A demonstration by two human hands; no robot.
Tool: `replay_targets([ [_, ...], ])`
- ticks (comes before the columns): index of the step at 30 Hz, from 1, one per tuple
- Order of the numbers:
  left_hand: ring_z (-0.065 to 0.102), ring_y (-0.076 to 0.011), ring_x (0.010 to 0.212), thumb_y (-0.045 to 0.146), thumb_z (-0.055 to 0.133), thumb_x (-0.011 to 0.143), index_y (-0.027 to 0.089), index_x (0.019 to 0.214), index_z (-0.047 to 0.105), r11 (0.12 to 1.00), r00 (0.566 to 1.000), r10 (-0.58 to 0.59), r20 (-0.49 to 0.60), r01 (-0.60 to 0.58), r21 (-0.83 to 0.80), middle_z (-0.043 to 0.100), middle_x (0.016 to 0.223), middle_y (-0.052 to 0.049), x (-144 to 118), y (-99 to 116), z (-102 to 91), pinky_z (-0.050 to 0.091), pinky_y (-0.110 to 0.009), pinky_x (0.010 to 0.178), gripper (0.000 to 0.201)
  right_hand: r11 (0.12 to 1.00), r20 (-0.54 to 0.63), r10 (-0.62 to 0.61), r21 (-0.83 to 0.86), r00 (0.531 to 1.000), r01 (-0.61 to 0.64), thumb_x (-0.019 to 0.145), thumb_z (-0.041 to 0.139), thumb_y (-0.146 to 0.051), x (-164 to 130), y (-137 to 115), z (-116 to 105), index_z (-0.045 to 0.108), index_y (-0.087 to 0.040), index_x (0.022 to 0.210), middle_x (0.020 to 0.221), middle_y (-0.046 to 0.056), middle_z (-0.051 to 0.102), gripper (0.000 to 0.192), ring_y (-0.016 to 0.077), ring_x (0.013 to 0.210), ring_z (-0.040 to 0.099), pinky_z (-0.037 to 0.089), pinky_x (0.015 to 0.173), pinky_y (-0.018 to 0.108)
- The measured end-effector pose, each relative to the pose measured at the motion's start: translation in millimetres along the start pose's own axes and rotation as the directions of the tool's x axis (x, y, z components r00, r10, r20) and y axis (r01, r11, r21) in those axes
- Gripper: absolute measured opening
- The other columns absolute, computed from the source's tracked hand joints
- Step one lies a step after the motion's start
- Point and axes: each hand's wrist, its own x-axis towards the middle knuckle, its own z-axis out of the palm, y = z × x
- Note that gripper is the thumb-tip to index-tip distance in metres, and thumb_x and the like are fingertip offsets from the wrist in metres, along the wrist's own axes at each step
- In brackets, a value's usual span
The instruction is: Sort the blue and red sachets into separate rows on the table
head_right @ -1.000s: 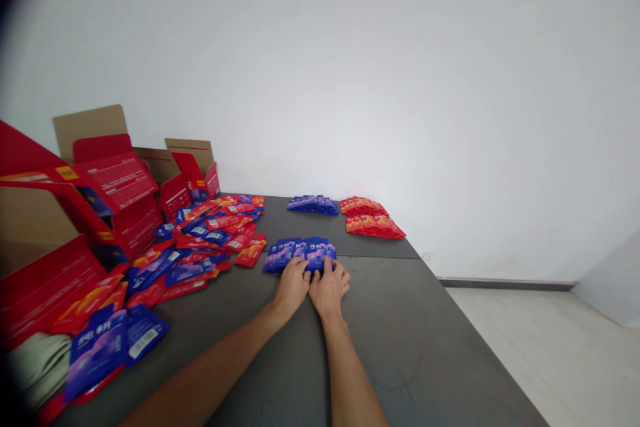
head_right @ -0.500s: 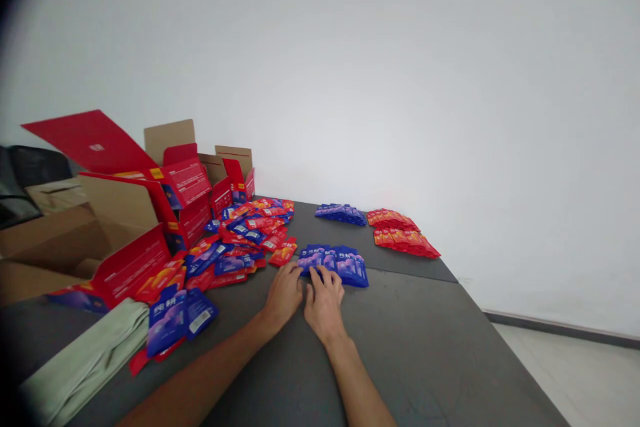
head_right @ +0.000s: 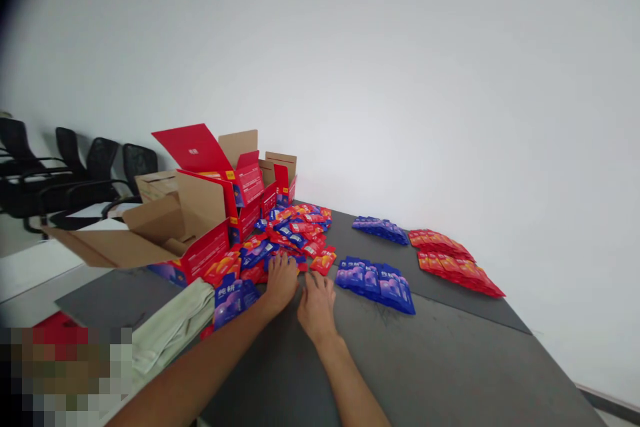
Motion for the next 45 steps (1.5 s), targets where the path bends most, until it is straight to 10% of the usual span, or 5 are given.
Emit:
replay_targets([
  [25, 0.058, -0.0266, 0.107, 0.010, 0.034, 0.090, 0.018, 0.103, 0.067, 0.997, 0.999, -0.037, 0.038, 0.040, -0.065, 0.070, 0.103, -0.012, 6.3, -21.7, -15.2, 0.033, -0.045, 0.095, 0.036, 0.995, -0.029, 0.093, 0.049, 0.995, -0.092, 0.087, 0.044, -0.019, -22.5, 24.2, 7.4, 0.068, -0.019, 0.114, 0.127, 0.011, 0.060, 0.036, 0.0259, 0.116, 0.051, 0.041, 0.097, 0.038],
  [30, 0.061, -0.0224, 0.105, 0.016, 0.035, 0.093, 0.020, 0.113, 0.064, 0.954, 1.000, -0.011, -0.013, 0.007, -0.299, 0.071, 0.105, -0.010, 5.8, -6.8, -26.0, 0.036, -0.038, 0.095, 0.035, 0.992, -0.086, 0.068, 0.116, 0.994, -0.058, 0.089, 0.042, -0.020, -20.4, 28.1, -0.3, 0.067, -0.016, 0.113, 0.124, 0.012, 0.061, 0.035, 0.0246, 0.114, 0.052, 0.040, 0.099, 0.037],
  [38, 0.061, -0.0183, 0.074, 0.028, 0.050, 0.085, 0.016, 0.081, 0.067, 0.450, 0.996, -0.031, 0.088, 0.093, -0.888, 0.068, 0.077, -0.005, -1.3, 47.6, -2.0, 0.044, -0.027, 0.070, 0.021, 0.929, -0.116, 0.204, 0.337, 0.972, -0.155, 0.089, 0.048, -0.032, -20.8, 54.0, -29.5, 0.065, -0.016, 0.110, 0.108, 0.012, 0.068, 0.032, 0.0242, 0.101, 0.060, 0.043, 0.092, 0.035],
  [45, 0.058, -0.0129, 0.062, 0.041, 0.065, 0.075, 0.014, 0.081, 0.067, -0.128, 0.954, 0.102, 0.283, 0.295, -0.947, 0.065, 0.072, -0.001, -17.6, 81.1, 8.9, 0.045, -0.024, 0.061, 0.028, 0.699, 0.081, 0.361, 0.636, 0.929, -0.327, 0.085, 0.056, -0.050, -30.6, 76.1, -50.7, 0.065, -0.017, 0.081, 0.066, 0.001, 0.062, 0.034, 0.0150, 0.059, 0.052, 0.037, 0.056, 0.024],
])
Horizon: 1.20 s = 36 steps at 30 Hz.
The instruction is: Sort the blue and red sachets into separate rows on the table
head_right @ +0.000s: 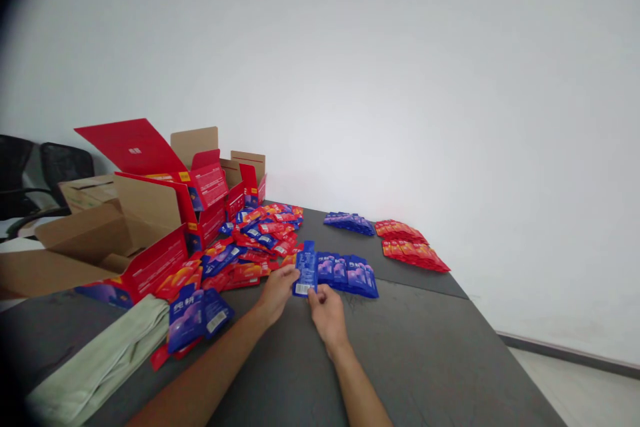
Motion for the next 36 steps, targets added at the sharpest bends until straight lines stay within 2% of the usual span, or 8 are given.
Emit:
replay_targets([
  [4, 0.063, -0.0143, 0.066, 0.033, 0.073, 0.068, 0.014, 0.092, 0.068, 0.993, 0.980, -0.117, 0.160, 0.110, 0.051, 0.070, 0.080, -0.004, -7.0, -1.7, 1.8, 0.048, -0.025, 0.064, 0.032, 0.971, 0.015, 0.089, 0.222, 0.996, -0.090, 0.082, 0.059, -0.051, -3.5, 2.4, -5.5, 0.064, -0.016, 0.077, 0.066, 0.001, 0.060, 0.036, 0.0125, 0.056, 0.047, 0.033, 0.053, 0.023],
  [7, 0.061, -0.0136, 0.061, 0.018, 0.072, 0.062, 0.012, 0.091, 0.068, 0.990, 0.971, -0.097, 0.221, 0.071, 0.122, 0.070, 0.073, -0.004, -7.9, -4.4, 0.9, 0.045, -0.023, 0.058, 0.030, 0.960, 0.016, 0.092, 0.266, 0.996, -0.093, 0.082, 0.060, -0.048, -5.6, 3.3, -4.9, 0.063, -0.015, 0.075, 0.064, 0.000, 0.058, 0.033, 0.0121, 0.057, 0.045, 0.033, 0.054, 0.023],
  [17, 0.057, -0.0125, 0.057, 0.012, 0.070, 0.057, 0.013, 0.077, 0.064, 0.978, 0.973, -0.111, 0.202, 0.071, 0.196, 0.065, 0.063, 0.001, -14.6, 8.1, 8.1, 0.041, -0.022, 0.054, 0.022, 0.990, -0.075, 0.004, 0.141, 0.997, 0.007, 0.087, 0.055, -0.048, -7.5, -10.7, -10.5, 0.041, -0.020, 0.065, 0.063, -0.006, 0.031, 0.038, 0.0101, 0.060, 0.029, 0.025, 0.054, 0.022],
  [20, 0.060, -0.0141, 0.066, 0.024, 0.070, 0.067, 0.014, 0.083, 0.065, 0.990, 0.980, -0.055, 0.189, 0.029, 0.135, 0.066, 0.072, 0.000, -14.1, 13.6, 7.7, 0.045, -0.024, 0.063, 0.019, 0.993, -0.046, -0.009, 0.117, 0.999, 0.014, 0.087, 0.056, -0.047, -8.9, -7.4, -10.7, 0.040, -0.020, 0.063, 0.063, -0.006, 0.032, 0.040, 0.0103, 0.060, 0.030, 0.025, 0.054, 0.022],
  [25, 0.053, -0.0117, 0.061, 0.043, 0.062, 0.080, 0.015, 0.074, 0.062, 0.975, 0.996, 0.085, -0.022, -0.079, 0.205, 0.060, 0.067, 0.002, -8.3, 14.9, -1.4, 0.040, -0.023, 0.058, 0.029, 0.993, 0.128, -0.017, 0.119, 0.992, 0.002, 0.086, 0.058, -0.048, -12.4, -8.8, -5.1, 0.048, -0.019, 0.065, 0.061, -0.005, 0.037, 0.038, 0.0106, 0.059, 0.033, 0.026, 0.054, 0.023],
  [28, 0.051, -0.0115, 0.059, 0.044, 0.061, 0.081, 0.015, 0.073, 0.062, 0.969, 0.997, 0.075, 0.008, -0.075, 0.234, 0.059, 0.065, 0.002, -10.4, 15.3, -2.5, 0.038, -0.022, 0.056, 0.031, 0.985, 0.113, -0.043, 0.170, 0.993, 0.023, 0.089, 0.054, -0.048, -13.7, -16.2, -2.4, 0.055, -0.018, 0.075, 0.066, -0.004, 0.044, 0.034, 0.0114, 0.061, 0.038, 0.031, 0.057, 0.023],
  [32, 0.049, -0.0107, 0.056, 0.043, 0.063, 0.078, 0.015, 0.068, 0.061, 0.963, 0.998, 0.048, 0.037, -0.056, 0.265, 0.057, 0.061, 0.003, -16.7, 20.3, 3.4, 0.036, -0.023, 0.054, 0.030, 0.988, 0.001, -0.054, 0.145, 0.999, 0.054, 0.090, 0.053, -0.049, -13.5, -18.6, -3.9, 0.048, -0.019, 0.065, 0.064, -0.004, 0.038, 0.039, 0.0110, 0.062, 0.035, 0.029, 0.056, 0.022],
  [36, 0.043, -0.0092, 0.053, 0.044, 0.064, 0.077, 0.017, 0.061, 0.053, 0.969, 0.998, 0.053, 0.043, -0.061, 0.239, 0.049, 0.056, 0.006, -17.0, 23.7, 5.1, 0.033, -0.022, 0.052, 0.033, 0.987, 0.031, -0.030, 0.157, 0.999, 0.024, 0.088, 0.053, -0.050, -13.4, -13.5, -5.4, 0.043, -0.020, 0.063, 0.063, -0.005, 0.036, 0.041, 0.0109, 0.061, 0.033, 0.027, 0.055, 0.022],
])
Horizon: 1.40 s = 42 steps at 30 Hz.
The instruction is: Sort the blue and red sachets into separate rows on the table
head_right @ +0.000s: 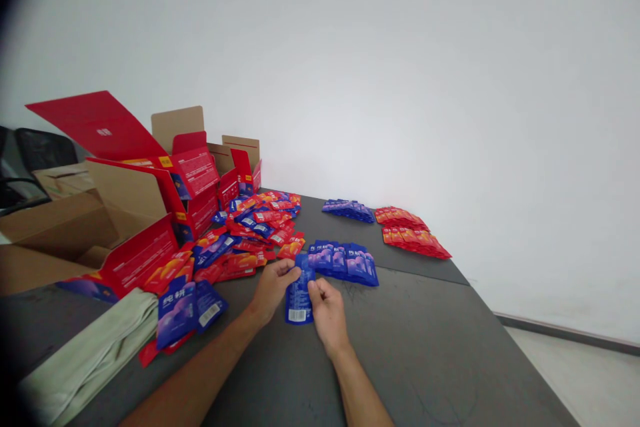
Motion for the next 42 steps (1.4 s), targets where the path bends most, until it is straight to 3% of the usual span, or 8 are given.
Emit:
replay_targets([
  [8, 0.040, -0.0098, 0.052, 0.049, 0.057, 0.083, 0.020, 0.062, 0.045, 0.992, 0.999, 0.028, -0.041, -0.023, 0.120, 0.042, 0.056, 0.006, 4.2, -9.5, -4.0, 0.029, -0.022, 0.051, 0.037, 0.998, 0.054, 0.050, 0.040, 0.997, -0.053, 0.085, 0.054, -0.057, -4.0, -6.4, 7.1, 0.043, -0.020, 0.061, 0.061, -0.005, 0.038, 0.045, 0.0107, 0.059, 0.033, 0.029, 0.055, 0.022],
  [14, 0.059, -0.0199, 0.088, 0.037, 0.063, 0.078, 0.020, 0.096, 0.058, 0.950, 0.972, 0.165, -0.169, -0.111, 0.291, 0.063, 0.096, -0.005, -3.0, -7.2, 5.3, 0.045, -0.029, 0.075, 0.025, 0.999, -0.140, 0.034, 0.009, 0.990, -0.033, 0.087, 0.051, -0.056, 0.4, -3.7, 0.8, 0.052, -0.018, 0.065, 0.063, -0.004, 0.044, 0.044, 0.0114, 0.061, 0.037, 0.031, 0.056, 0.022],
  [18, 0.059, -0.0223, 0.098, 0.026, 0.067, 0.072, 0.021, 0.104, 0.063, 0.905, 0.980, 0.198, 0.017, -0.190, 0.381, 0.064, 0.106, -0.007, -13.5, -9.4, 14.0, 0.046, -0.034, 0.085, 0.033, 0.999, -0.218, 0.032, -0.026, 0.976, -0.038, 0.090, 0.048, -0.056, 3.4, -3.3, -5.4, 0.061, -0.017, 0.074, 0.068, -0.002, 0.053, 0.044, 0.0129, 0.065, 0.045, 0.036, 0.060, 0.022],
  [21, 0.061, -0.0231, 0.100, 0.021, 0.069, 0.068, 0.021, 0.115, 0.062, 0.949, 0.988, 0.114, 0.106, -0.140, 0.281, 0.065, 0.112, -0.008, -16.0, -15.8, 19.1, 0.048, -0.032, 0.083, 0.048, 0.999, -0.160, 0.005, -0.035, 0.987, -0.010, 0.091, 0.047, -0.055, 2.5, -9.0, -7.4, 0.068, -0.017, 0.086, 0.079, 0.001, 0.064, 0.044, 0.0170, 0.077, 0.055, 0.043, 0.070, 0.024],
  [25, 0.064, -0.0199, 0.091, 0.022, 0.061, 0.075, 0.019, 0.109, 0.065, 0.993, 0.991, 0.045, 0.124, -0.058, 0.101, 0.070, 0.103, -0.006, -8.6, -22.3, 16.8, 0.050, -0.030, 0.082, 0.034, 0.994, -0.030, -0.087, -0.068, 0.996, 0.084, 0.094, 0.043, -0.047, 0.4, -13.8, -7.8, 0.071, -0.020, 0.104, 0.107, 0.007, 0.067, 0.040, 0.0209, 0.101, 0.059, 0.045, 0.091, 0.030],
  [35, 0.067, -0.0186, 0.078, 0.029, 0.073, 0.070, 0.015, 0.114, 0.058, 0.995, 0.977, -0.067, -0.201, 0.050, -0.088, 0.070, 0.084, -0.004, 11.7, -23.2, 20.4, 0.052, -0.029, 0.071, 0.048, 0.917, -0.080, -0.263, -0.332, 0.962, 0.223, 0.083, 0.058, -0.026, 2.6, 7.5, -7.8, 0.057, -0.022, 0.129, 0.117, 0.009, 0.063, 0.046, 0.0194, 0.090, 0.061, 0.051, 0.082, 0.032],
  [39, 0.067, -0.0203, 0.093, 0.026, 0.068, 0.074, 0.015, 0.103, 0.064, 1.000, 0.998, 0.030, -0.050, -0.030, 0.007, 0.072, 0.097, -0.008, 21.1, -25.2, 36.3, 0.052, -0.032, 0.084, 0.031, 0.872, -0.186, -0.315, -0.444, 0.931, 0.206, 0.088, 0.053, -0.030, 10.6, 13.2, -26.3, 0.062, -0.019, 0.122, 0.118, 0.012, 0.064, 0.037, 0.0236, 0.103, 0.059, 0.047, 0.092, 0.037],
  [42, 0.066, -0.0226, 0.102, 0.017, 0.064, 0.072, 0.018, 0.115, 0.063, 0.986, 0.986, 0.102, 0.129, -0.118, 0.121, 0.069, 0.113, -0.009, 29.6, -28.1, 51.9, 0.052, -0.035, 0.088, 0.043, 0.824, -0.218, -0.359, -0.531, 0.908, 0.198, 0.091, 0.048, -0.032, 19.6, 19.4, -44.9, 0.062, -0.018, 0.124, 0.120, 0.014, 0.064, 0.039, 0.0261, 0.111, 0.054, 0.043, 0.098, 0.042],
])
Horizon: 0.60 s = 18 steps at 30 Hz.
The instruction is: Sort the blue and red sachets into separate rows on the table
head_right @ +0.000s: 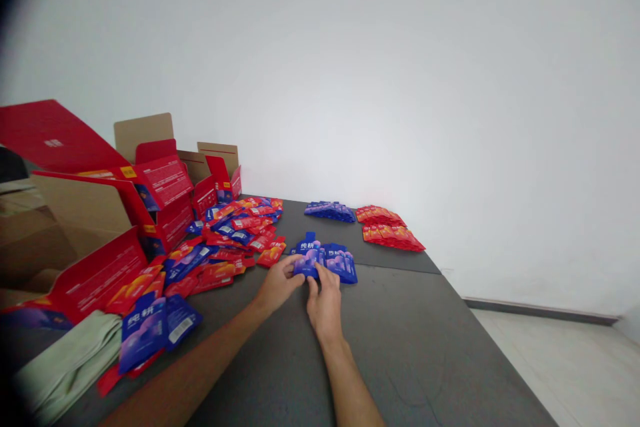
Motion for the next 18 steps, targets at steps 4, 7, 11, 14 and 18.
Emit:
replay_targets([
  [4, 0.054, -0.0261, 0.122, 0.017, 0.061, 0.076, 0.023, 0.121, 0.065, 0.934, 0.986, 0.153, 0.063, -0.165, 0.318, 0.063, 0.129, -0.008, 12.5, -8.3, 17.2, 0.039, -0.044, 0.106, 0.045, 0.991, -0.066, 0.025, -0.131, 0.998, -0.033, 0.092, 0.044, -0.034, 9.9, 22.8, -1.0, 0.065, -0.016, 0.121, 0.113, 0.014, 0.067, 0.040, 0.0274, 0.102, 0.053, 0.042, 0.093, 0.044],
  [7, 0.049, -0.0268, 0.127, 0.019, 0.054, 0.083, 0.023, 0.125, 0.062, 0.829, 0.977, 0.183, 0.105, -0.211, 0.518, 0.061, 0.132, -0.009, 18.5, -16.0, 25.9, 0.029, -0.047, 0.111, 0.043, 0.971, -0.112, 0.081, -0.214, 0.990, -0.104, 0.092, 0.041, -0.033, 10.2, 37.5, 6.4, 0.065, -0.021, 0.122, 0.115, 0.012, 0.066, 0.040, 0.0291, 0.103, 0.050, 0.040, 0.089, 0.045],
  [11, 0.047, -0.0279, 0.128, 0.021, 0.047, 0.089, 0.021, 0.128, 0.060, 0.728, 0.975, 0.184, 0.126, -0.221, 0.649, 0.059, 0.134, -0.010, 21.6, -22.7, 35.5, 0.028, -0.046, 0.108, 0.041, 0.951, -0.076, 0.112, -0.281, 0.991, -0.129, 0.091, 0.038, -0.027, 4.9, 51.2, 13.6, 0.058, -0.030, 0.131, 0.129, 0.008, 0.060, 0.044, 0.0330, 0.117, 0.042, 0.036, 0.091, 0.051],
  [14, 0.047, -0.0273, 0.127, 0.022, 0.044, 0.091, 0.022, 0.125, 0.061, 0.709, 0.974, 0.189, 0.124, -0.223, 0.669, 0.059, 0.133, -0.010, 21.7, -26.4, 41.6, 0.026, -0.045, 0.108, 0.039, 0.924, -0.084, 0.146, -0.345, 0.986, -0.166, 0.089, 0.038, -0.023, 2.9, 54.9, 14.2, 0.051, -0.031, 0.137, 0.140, 0.007, 0.052, 0.050, 0.0354, 0.125, 0.035, 0.031, 0.096, 0.055],
  [18, 0.048, -0.0263, 0.127, 0.024, 0.041, 0.094, 0.023, 0.125, 0.061, 0.746, 0.973, 0.212, 0.087, -0.219, 0.629, 0.060, 0.133, -0.010, 21.6, -30.8, 45.7, 0.023, -0.045, 0.109, 0.038, 0.900, -0.166, 0.171, -0.376, 0.971, -0.222, 0.089, 0.036, -0.024, 3.5, 56.2, 13.1, 0.047, -0.026, 0.141, 0.143, 0.009, 0.047, 0.053, 0.0366, 0.131, 0.030, 0.027, 0.100, 0.058],
])
